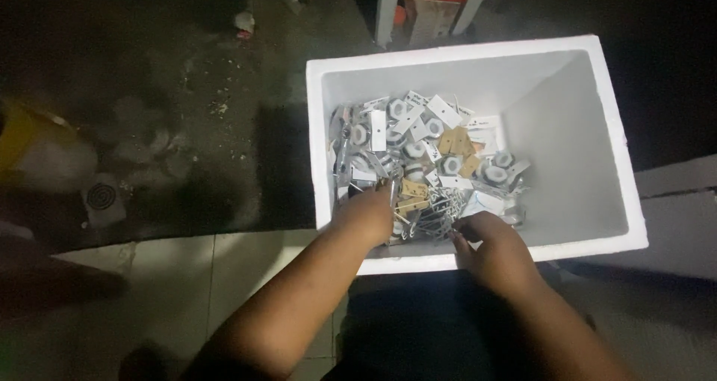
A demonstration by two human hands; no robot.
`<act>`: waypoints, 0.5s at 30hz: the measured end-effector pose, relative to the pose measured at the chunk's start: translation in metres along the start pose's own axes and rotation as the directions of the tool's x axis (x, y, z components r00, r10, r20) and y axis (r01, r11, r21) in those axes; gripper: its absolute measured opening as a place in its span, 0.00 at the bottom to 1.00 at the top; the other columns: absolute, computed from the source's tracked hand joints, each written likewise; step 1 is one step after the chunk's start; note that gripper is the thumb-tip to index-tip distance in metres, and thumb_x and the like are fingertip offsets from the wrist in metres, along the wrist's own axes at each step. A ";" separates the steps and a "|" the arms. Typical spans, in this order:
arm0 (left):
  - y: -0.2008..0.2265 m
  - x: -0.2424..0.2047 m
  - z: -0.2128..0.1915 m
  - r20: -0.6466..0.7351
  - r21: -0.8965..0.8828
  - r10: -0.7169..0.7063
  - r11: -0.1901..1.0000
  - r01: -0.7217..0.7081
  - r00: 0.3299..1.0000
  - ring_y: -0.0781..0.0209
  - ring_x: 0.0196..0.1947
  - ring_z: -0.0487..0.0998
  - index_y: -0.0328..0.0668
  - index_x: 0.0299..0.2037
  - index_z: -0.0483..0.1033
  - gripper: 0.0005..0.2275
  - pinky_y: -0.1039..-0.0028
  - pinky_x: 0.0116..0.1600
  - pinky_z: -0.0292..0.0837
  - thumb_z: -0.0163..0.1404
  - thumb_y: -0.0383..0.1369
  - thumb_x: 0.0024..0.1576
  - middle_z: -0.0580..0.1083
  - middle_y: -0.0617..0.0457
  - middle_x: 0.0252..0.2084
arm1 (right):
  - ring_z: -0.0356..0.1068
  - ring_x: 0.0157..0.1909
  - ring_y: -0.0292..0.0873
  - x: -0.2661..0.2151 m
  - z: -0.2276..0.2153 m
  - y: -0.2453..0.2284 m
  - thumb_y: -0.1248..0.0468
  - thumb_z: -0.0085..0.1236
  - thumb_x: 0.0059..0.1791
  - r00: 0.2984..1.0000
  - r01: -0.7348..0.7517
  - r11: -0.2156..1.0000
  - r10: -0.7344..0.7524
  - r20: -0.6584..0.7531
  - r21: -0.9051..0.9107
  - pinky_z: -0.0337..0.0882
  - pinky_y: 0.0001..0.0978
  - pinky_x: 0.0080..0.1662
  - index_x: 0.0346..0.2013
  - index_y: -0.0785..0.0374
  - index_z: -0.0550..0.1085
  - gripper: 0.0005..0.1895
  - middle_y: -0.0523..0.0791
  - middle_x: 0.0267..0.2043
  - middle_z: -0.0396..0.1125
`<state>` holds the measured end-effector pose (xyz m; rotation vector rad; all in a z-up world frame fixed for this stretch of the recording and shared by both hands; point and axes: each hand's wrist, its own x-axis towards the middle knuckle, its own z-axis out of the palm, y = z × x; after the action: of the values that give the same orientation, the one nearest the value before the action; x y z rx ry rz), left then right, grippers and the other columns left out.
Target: The person sits on the floor and sorts through a white container filled with small hardware items. They pick up packaged items, such as hooks and fasteners, and hang them on a black wire grid rack nearby.
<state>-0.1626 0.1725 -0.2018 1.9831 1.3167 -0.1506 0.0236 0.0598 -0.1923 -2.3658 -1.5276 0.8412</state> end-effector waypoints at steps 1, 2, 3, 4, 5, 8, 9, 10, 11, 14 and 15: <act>-0.004 0.006 0.008 0.004 0.004 0.006 1.000 -0.006 1.000 0.39 0.43 0.84 0.31 0.49 0.77 0.12 0.53 0.45 0.80 0.53 0.25 0.55 0.79 0.37 0.37 | 0.78 0.51 0.55 0.003 0.003 0.004 0.64 0.60 0.50 1.000 -0.007 1.000 0.007 -0.003 0.003 0.76 0.49 0.51 0.47 0.60 0.80 0.11 0.53 0.43 0.77; -0.008 0.012 0.015 0.050 -0.008 0.017 1.000 -0.017 0.999 0.40 0.44 0.84 0.33 0.50 0.77 0.13 0.53 0.47 0.80 0.52 0.24 0.56 0.80 0.39 0.39 | 0.78 0.50 0.55 0.005 0.006 0.007 0.64 0.61 0.49 1.000 -0.014 1.000 0.014 -0.013 0.017 0.76 0.48 0.51 0.47 0.58 0.80 0.11 0.52 0.43 0.78; -0.011 0.018 0.022 0.092 -0.022 0.026 0.999 -0.024 0.995 0.40 0.46 0.84 0.35 0.52 0.77 0.13 0.54 0.49 0.80 0.51 0.24 0.56 0.80 0.40 0.41 | 0.78 0.49 0.54 0.008 0.007 0.010 0.65 0.61 0.49 1.000 -0.016 0.999 0.017 -0.021 0.029 0.76 0.47 0.50 0.46 0.57 0.81 0.11 0.51 0.42 0.78; -0.014 0.027 0.032 0.093 -0.019 0.028 0.999 -0.026 0.995 0.40 0.46 0.84 0.35 0.52 0.77 0.13 0.54 0.49 0.80 0.51 0.24 0.56 0.80 0.40 0.41 | 0.78 0.49 0.54 0.009 0.009 0.014 0.65 0.61 0.49 1.000 -0.018 0.999 0.019 -0.023 0.032 0.76 0.47 0.50 0.46 0.57 0.81 0.11 0.51 0.42 0.78; -0.019 0.035 0.043 0.117 0.030 0.003 1.000 -0.006 0.993 0.41 0.46 0.83 0.35 0.51 0.78 0.13 0.53 0.50 0.79 0.52 0.24 0.56 0.80 0.39 0.40 | 0.79 0.49 0.54 0.009 0.011 0.019 0.64 0.62 0.48 0.999 0.011 1.000 -0.011 -0.042 0.022 0.76 0.48 0.50 0.46 0.57 0.81 0.11 0.51 0.41 0.78; -0.017 0.033 0.041 0.158 0.108 0.004 0.994 -0.021 0.987 0.40 0.48 0.82 0.35 0.51 0.79 0.13 0.51 0.52 0.78 0.50 0.23 0.57 0.80 0.37 0.43 | 0.79 0.48 0.53 0.008 0.013 0.023 0.64 0.63 0.48 0.998 0.040 0.999 -0.038 -0.057 0.030 0.76 0.48 0.49 0.45 0.56 0.81 0.11 0.50 0.40 0.78; -0.014 0.028 0.035 0.176 0.130 0.033 0.990 -0.056 0.984 0.38 0.50 0.81 0.35 0.53 0.79 0.13 0.51 0.53 0.77 0.48 0.23 0.59 0.80 0.35 0.46 | 0.79 0.48 0.53 0.006 0.012 0.024 0.65 0.63 0.48 0.998 0.037 0.998 -0.035 -0.054 0.045 0.76 0.47 0.50 0.46 0.55 0.81 0.11 0.49 0.40 0.78; -0.008 0.021 0.025 0.178 0.132 0.034 0.989 -0.058 0.983 0.38 0.50 0.81 0.35 0.53 0.79 0.13 0.51 0.53 0.77 0.48 0.23 0.59 0.80 0.35 0.46 | 0.79 0.48 0.53 0.007 0.014 0.028 0.65 0.63 0.48 0.998 0.035 0.998 -0.032 -0.055 0.047 0.76 0.47 0.50 0.46 0.55 0.81 0.11 0.49 0.40 0.78; -0.001 0.014 0.015 0.165 0.036 0.021 0.999 -0.027 0.986 0.40 0.52 0.81 0.37 0.57 0.77 0.15 0.52 0.55 0.77 0.47 0.25 0.61 0.79 0.36 0.49 | 0.79 0.47 0.52 0.008 0.015 0.033 0.64 0.63 0.47 0.997 0.056 0.997 -0.054 -0.050 0.046 0.77 0.46 0.49 0.45 0.55 0.81 0.12 0.49 0.40 0.78; 0.017 -0.004 -0.012 0.158 -0.202 0.042 0.979 -0.010 0.987 0.39 0.55 0.79 0.39 0.63 0.74 0.18 0.53 0.57 0.75 0.43 0.27 0.63 0.77 0.35 0.55 | 0.79 0.47 0.56 0.008 0.012 0.038 0.65 0.64 0.46 0.992 0.117 0.988 -0.110 -0.069 0.104 0.77 0.48 0.49 0.45 0.58 0.80 0.13 0.51 0.40 0.77; 0.024 -0.010 -0.023 0.164 -0.336 0.072 0.942 -0.012 0.984 0.37 0.56 0.78 0.38 0.65 0.72 0.18 0.52 0.58 0.75 0.41 0.28 0.65 0.76 0.33 0.57 | 0.78 0.46 0.59 0.008 0.009 0.037 0.67 0.65 0.45 0.986 0.155 0.974 -0.142 -0.087 0.166 0.77 0.50 0.48 0.45 0.60 0.80 0.14 0.54 0.40 0.77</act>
<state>-0.1543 0.1743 -0.1685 1.6680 1.1049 -0.0721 0.0490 0.0490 -0.2195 -2.1083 -1.5147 0.8056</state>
